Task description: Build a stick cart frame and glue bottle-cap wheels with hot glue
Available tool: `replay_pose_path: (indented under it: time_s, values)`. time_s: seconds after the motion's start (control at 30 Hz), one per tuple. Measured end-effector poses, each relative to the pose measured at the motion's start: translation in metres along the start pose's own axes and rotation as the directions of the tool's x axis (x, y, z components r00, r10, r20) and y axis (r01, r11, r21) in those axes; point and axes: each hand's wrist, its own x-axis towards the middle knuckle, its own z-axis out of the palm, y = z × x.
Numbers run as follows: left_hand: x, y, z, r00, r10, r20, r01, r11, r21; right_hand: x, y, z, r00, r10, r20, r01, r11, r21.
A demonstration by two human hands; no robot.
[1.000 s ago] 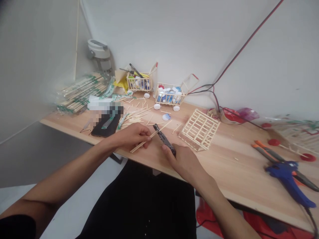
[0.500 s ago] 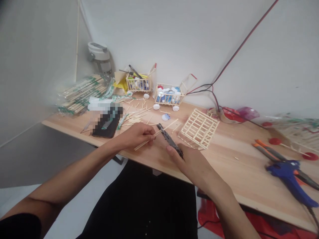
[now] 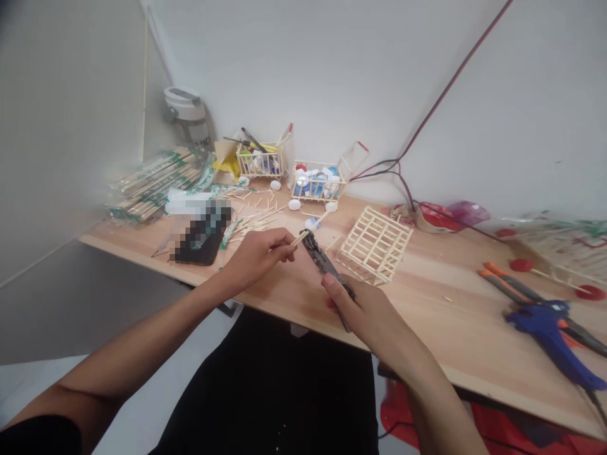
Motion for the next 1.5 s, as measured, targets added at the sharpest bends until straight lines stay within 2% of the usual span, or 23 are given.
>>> replay_pose_path:
  time_s: [0.13, 0.23, 0.3, 0.4, 0.5, 0.57, 0.67, 0.97, 1.23, 1.4, 1.5]
  values:
    - [-0.004, -0.003, -0.006, 0.994, 0.011, 0.113, -0.031, 0.984, 0.174, 0.001, 0.001, 0.000, 0.999, -0.004, -0.042, 0.004, 1.000, 0.001]
    - [-0.010, -0.001, -0.018, 0.996, -0.028, 0.081, 0.007, 0.970, 0.244, 0.000, 0.004, -0.002, 0.996, 0.020, -0.087, -0.016, 0.999, 0.048]
    - [-0.012, 0.000, -0.026, 0.998, -0.053, 0.029, 0.047, 0.980, 0.192, -0.001, 0.008, -0.001, 0.993, 0.063, -0.097, -0.050, 0.990, 0.134]
    - [-0.010, -0.002, -0.033, 0.992, -0.105, -0.072, 0.101, 0.993, -0.060, -0.001, 0.015, 0.005, 0.991, 0.099, -0.089, -0.063, 0.937, 0.345]
    - [-0.003, -0.011, -0.031, 0.984, -0.121, -0.132, 0.074, 0.946, -0.316, 0.002, 0.017, 0.015, 0.994, 0.073, -0.087, -0.019, 0.861, 0.508]
    - [0.001, -0.017, -0.027, 0.981, -0.121, -0.153, 0.051, 0.916, -0.397, 0.002, 0.016, 0.021, 0.993, 0.045, -0.109, 0.020, 0.846, 0.533]
    - [0.001, -0.023, -0.018, 0.976, -0.124, -0.177, 0.040, 0.909, -0.415, 0.000, 0.013, 0.026, 0.988, 0.032, -0.151, 0.048, 0.867, 0.497]
    - [-0.012, -0.024, -0.008, 0.963, -0.122, -0.241, 0.060, 0.967, -0.247, -0.002, 0.014, 0.026, 0.987, 0.059, -0.148, 0.021, 0.874, 0.486]
    - [-0.015, -0.032, -0.009, 0.941, -0.152, -0.302, 0.009, 0.903, -0.429, -0.003, 0.013, 0.027, 0.984, 0.080, -0.159, 0.014, 0.855, 0.519]
    - [-0.014, -0.035, -0.009, 0.946, -0.153, -0.287, 0.009, 0.894, -0.448, 0.000, 0.013, 0.029, 0.987, 0.052, -0.150, 0.041, 0.829, 0.557]
    - [-0.011, -0.034, -0.011, 0.952, -0.188, -0.241, 0.037, 0.854, -0.519, 0.001, 0.011, 0.028, 0.990, 0.038, -0.134, 0.043, 0.832, 0.553]
